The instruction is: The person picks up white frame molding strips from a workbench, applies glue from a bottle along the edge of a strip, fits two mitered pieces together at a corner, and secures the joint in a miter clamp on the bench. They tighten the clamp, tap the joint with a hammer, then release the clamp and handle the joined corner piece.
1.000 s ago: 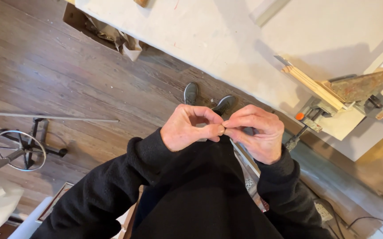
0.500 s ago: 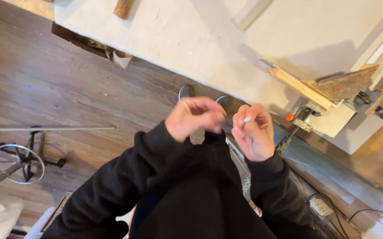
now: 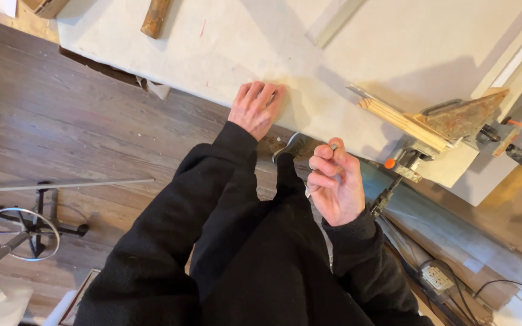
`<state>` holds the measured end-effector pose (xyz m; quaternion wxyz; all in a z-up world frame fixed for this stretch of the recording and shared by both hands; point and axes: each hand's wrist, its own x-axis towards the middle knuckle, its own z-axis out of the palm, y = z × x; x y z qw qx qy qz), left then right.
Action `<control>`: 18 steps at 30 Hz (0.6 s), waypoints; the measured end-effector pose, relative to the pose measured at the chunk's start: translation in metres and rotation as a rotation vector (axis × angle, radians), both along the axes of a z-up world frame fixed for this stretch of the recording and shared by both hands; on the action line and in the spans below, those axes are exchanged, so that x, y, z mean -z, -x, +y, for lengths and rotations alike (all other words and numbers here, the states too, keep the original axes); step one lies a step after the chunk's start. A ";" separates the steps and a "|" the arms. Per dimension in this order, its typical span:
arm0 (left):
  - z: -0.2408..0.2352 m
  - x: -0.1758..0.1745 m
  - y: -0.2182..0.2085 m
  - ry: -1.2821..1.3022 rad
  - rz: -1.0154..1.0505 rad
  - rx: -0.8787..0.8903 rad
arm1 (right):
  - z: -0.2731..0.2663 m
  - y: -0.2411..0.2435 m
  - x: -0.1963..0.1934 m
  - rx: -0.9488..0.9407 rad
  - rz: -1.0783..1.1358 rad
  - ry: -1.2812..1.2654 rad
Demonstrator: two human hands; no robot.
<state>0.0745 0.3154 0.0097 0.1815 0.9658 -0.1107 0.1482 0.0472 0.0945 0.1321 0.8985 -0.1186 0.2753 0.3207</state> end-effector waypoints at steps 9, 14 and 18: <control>0.018 -0.138 0.018 1.214 0.459 -0.120 | 0.024 -0.013 -0.017 -0.113 0.058 -0.003; 0.053 -0.150 0.030 1.699 0.737 -0.078 | 0.051 -0.025 -0.012 -0.357 -0.026 0.152; 0.087 -0.148 0.049 1.606 0.722 -0.145 | 0.091 -0.037 -0.013 -0.553 -0.226 0.380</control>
